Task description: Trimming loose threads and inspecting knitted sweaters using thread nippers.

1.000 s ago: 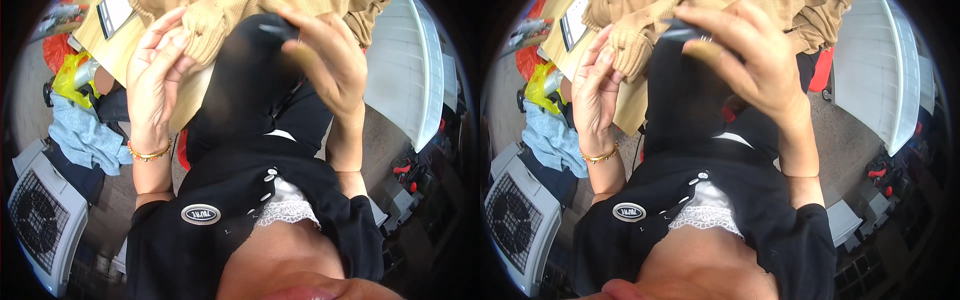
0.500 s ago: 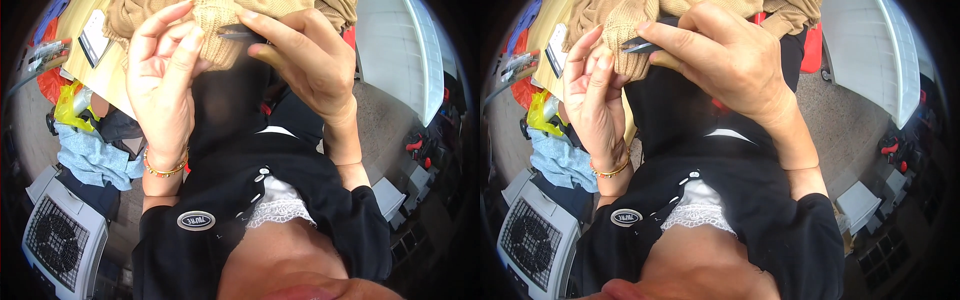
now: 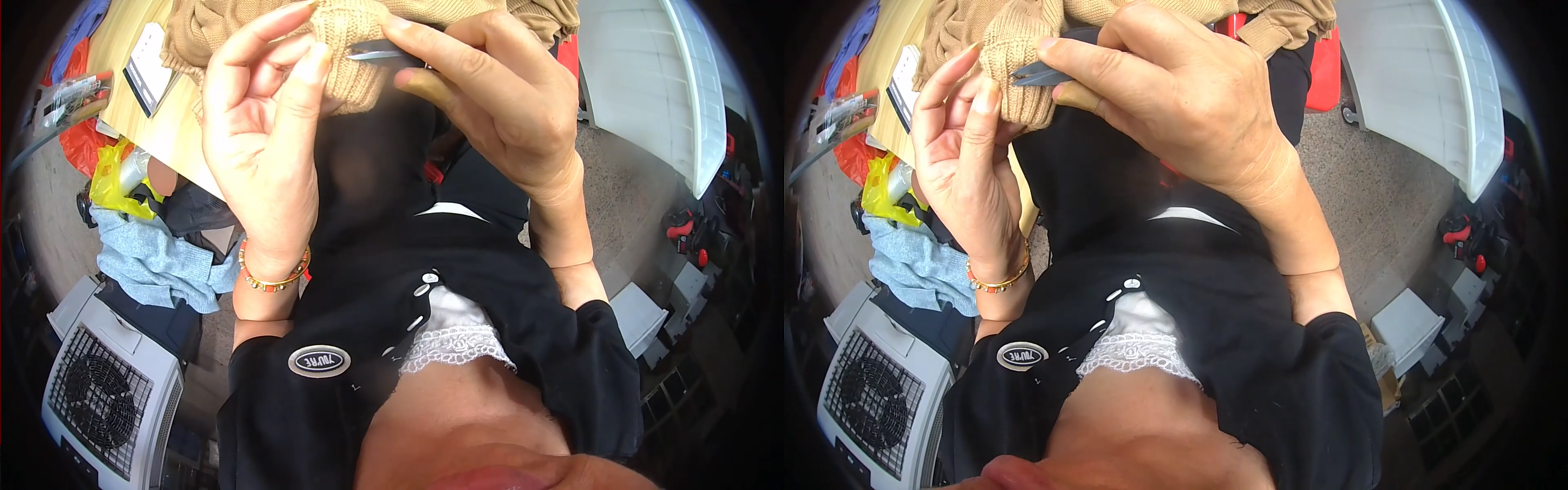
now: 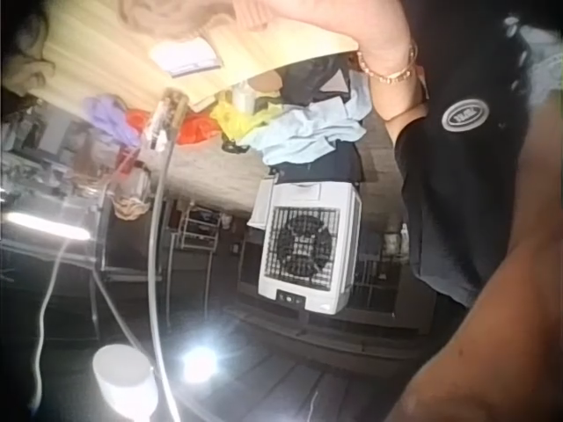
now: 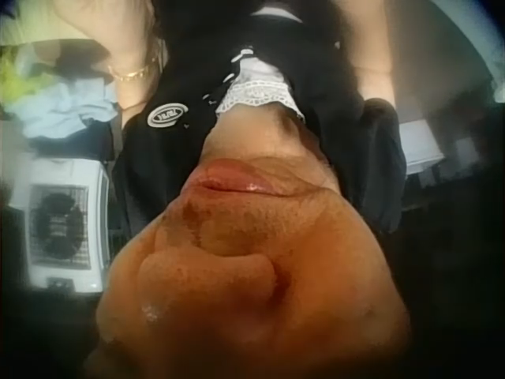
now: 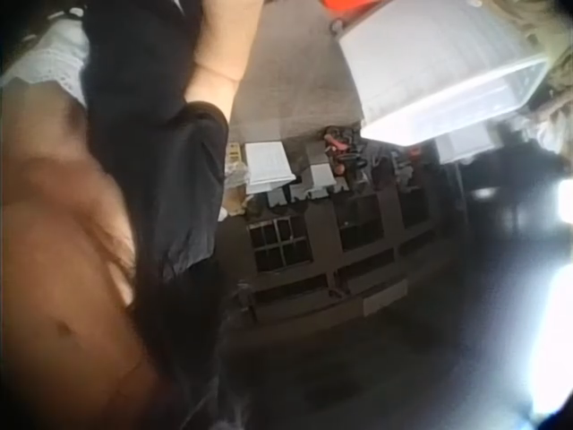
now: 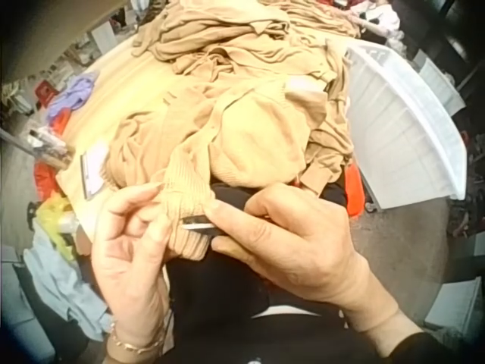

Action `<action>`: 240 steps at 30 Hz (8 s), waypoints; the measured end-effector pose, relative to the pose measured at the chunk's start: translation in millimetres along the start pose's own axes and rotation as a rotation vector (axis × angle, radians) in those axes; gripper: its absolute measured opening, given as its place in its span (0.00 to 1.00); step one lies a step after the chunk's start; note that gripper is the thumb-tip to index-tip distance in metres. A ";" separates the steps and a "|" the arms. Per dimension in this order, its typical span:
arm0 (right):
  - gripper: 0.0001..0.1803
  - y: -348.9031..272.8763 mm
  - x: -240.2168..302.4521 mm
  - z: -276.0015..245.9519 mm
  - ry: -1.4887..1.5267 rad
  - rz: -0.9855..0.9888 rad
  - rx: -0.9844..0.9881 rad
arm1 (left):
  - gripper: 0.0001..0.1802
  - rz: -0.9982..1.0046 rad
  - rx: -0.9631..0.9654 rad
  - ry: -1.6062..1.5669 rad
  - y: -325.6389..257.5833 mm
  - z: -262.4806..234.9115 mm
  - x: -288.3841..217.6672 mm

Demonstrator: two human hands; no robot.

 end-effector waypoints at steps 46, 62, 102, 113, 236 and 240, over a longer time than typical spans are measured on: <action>0.21 8.1 -41.9 24.3 0.271 0.077 -0.112 | 0.24 -0.485 0.116 -0.412 34.6 -10.0 25.8; 0.19 5.2 -40.4 22.7 0.071 0.024 -0.095 | 0.23 -0.402 0.129 -0.296 28.0 -0.1 17.5; 0.19 9.0 -21.8 28.5 0.696 -0.029 -0.130 | 0.22 -0.650 0.239 -0.420 66.7 -9.6 54.9; 0.19 -1.3 -21.3 33.1 0.722 -0.002 -0.101 | 0.18 -0.573 0.238 -0.230 62.5 10.5 28.4; 0.17 -10.1 -8.1 16.7 0.631 0.004 -0.096 | 0.12 -0.502 0.165 -0.135 34.6 27.2 0.6; 0.16 -8.8 -26.8 6.7 0.710 0.019 -0.126 | 0.15 -0.572 0.183 -0.231 32.8 21.3 3.9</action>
Point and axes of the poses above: each hand's wrist, its own y-axis towards the middle knuckle, its own z-axis out of the palm, x = y × z, the point moved 6 cm from there along y, towards the middle knuckle, and after that the axes turned 2 degrees about -y, right-handed, at the moved point
